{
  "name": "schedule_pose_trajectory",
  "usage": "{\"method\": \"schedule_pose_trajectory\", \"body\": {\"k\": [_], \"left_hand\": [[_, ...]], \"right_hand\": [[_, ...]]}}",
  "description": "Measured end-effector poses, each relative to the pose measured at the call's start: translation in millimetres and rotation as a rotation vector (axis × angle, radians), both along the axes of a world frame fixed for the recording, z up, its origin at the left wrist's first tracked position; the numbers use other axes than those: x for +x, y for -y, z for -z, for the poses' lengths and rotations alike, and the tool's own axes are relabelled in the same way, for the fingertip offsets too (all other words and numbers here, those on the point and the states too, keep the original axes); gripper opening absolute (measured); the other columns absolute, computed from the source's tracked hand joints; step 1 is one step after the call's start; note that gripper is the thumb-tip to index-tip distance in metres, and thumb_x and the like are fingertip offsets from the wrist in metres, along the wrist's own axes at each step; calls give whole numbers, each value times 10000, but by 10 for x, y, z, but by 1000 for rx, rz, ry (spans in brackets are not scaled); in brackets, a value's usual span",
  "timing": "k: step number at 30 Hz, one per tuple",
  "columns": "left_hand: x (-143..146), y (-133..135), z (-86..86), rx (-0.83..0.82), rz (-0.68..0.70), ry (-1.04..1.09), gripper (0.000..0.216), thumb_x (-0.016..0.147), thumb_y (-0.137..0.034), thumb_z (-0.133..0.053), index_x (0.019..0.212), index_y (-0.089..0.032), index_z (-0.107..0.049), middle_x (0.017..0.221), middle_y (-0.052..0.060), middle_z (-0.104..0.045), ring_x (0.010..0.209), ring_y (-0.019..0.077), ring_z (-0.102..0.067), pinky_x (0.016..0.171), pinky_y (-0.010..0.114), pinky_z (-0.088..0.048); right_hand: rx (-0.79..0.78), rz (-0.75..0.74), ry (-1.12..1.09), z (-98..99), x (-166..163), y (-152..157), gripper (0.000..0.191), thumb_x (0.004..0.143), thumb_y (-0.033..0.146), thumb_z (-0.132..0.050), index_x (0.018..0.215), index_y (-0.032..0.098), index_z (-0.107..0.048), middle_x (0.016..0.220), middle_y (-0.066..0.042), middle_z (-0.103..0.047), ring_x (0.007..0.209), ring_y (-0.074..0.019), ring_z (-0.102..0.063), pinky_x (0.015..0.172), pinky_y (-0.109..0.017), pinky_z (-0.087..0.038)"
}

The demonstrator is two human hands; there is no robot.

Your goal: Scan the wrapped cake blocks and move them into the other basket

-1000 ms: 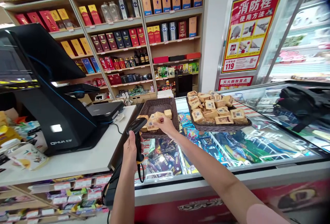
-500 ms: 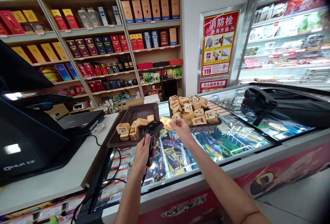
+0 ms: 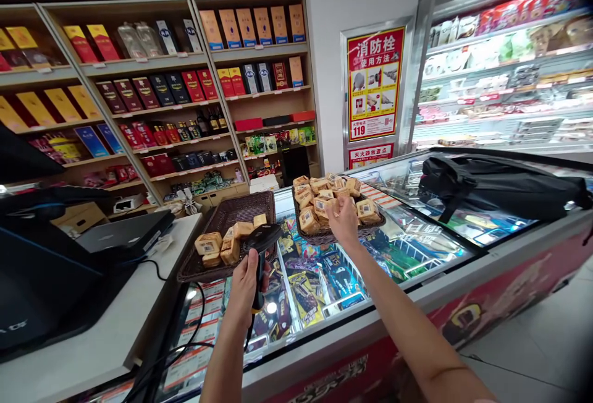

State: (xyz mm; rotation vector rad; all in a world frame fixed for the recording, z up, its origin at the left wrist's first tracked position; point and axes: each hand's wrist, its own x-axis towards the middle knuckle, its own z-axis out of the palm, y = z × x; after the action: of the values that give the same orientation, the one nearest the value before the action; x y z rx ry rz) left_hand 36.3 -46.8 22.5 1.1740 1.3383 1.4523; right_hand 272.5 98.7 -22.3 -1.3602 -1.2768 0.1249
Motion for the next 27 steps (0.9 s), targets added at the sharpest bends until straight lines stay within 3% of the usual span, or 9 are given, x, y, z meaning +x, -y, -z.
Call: {"method": "schedule_pose_trajectory", "body": {"k": [3, 6, 10, 15, 20, 24, 27], "left_hand": [[-35, 11, -9, 0, -20, 19, 639, 706, -816, -599, 747, -178, -585, 672, -2, -581, 459, 92, -454, 422, 224, -340], [-80, 10, -3, 2, -34, 34, 644, 694, -811, -618, 769, -171, -604, 653, -7, -578, 451, 93, -454, 417, 225, -342], [-148, 26, 14, 1, -37, 66, 652, 696, -809, -620, 806, -166, -613, 674, -5, -592, 448, 86, -459, 411, 219, -342], [-286, 106, 23, -5, -56, 100, 639, 725, -793, -608, 872, -171, -615, 722, 0, -612, 438, 78, -454, 402, 218, -337], [-588, 211, 20, -21, -163, 89, 657, 721, -823, -573, 811, -173, -610, 612, -12, -569, 433, 106, -480, 400, 226, -346], [-956, 302, 37, -25, -280, 107, 703, 723, -843, -546, 860, -159, -636, 635, -4, -593, 420, 95, -454, 395, 231, -352], [-1219, 376, 44, 14, -334, 146, 706, 726, -833, -560, 925, -161, -650, 678, -9, -599, 449, 90, -462, 401, 220, -358]], "right_hand": [[-36, 9, 266, 80, 80, -85, 335, 912, 376, -476, 1150, 147, -532, 1067, -183, -666, 1051, -333, -594, 1004, -519, -403], [-39, 83, 419, 146, 86, -61, 271, 908, 391, -504, 1003, 157, -601, 970, -179, -674, 1049, -349, -567, 1042, -556, -351], [10, 147, 457, 155, 18, 33, 238, 913, 382, -511, 858, 186, -634, 949, -159, -667, 1058, -337, -539, 1054, -546, -335], [118, 198, 407, 87, -285, 119, 248, 950, 351, -480, 919, 185, -662, 1024, -156, -661, 1161, -347, -483, 1074, -536, -307], [114, -61, 433, 59, -998, 153, 199, 947, 318, -505, 924, 196, -660, 1028, -133, -679, 1138, -317, -499, 1093, -512, -276], [-3, -316, 509, 82, -1700, 111, 156, 934, 291, -536, 973, 194, -652, 1017, -115, -687, 1054, -290, -560, 1026, -447, -353], [-116, -515, 537, 62, -2207, 18, 190, 929, 279, -546, 1081, 198, -627, 1160, -111, -667, 1109, -261, -573, 987, -377, -396]]}}
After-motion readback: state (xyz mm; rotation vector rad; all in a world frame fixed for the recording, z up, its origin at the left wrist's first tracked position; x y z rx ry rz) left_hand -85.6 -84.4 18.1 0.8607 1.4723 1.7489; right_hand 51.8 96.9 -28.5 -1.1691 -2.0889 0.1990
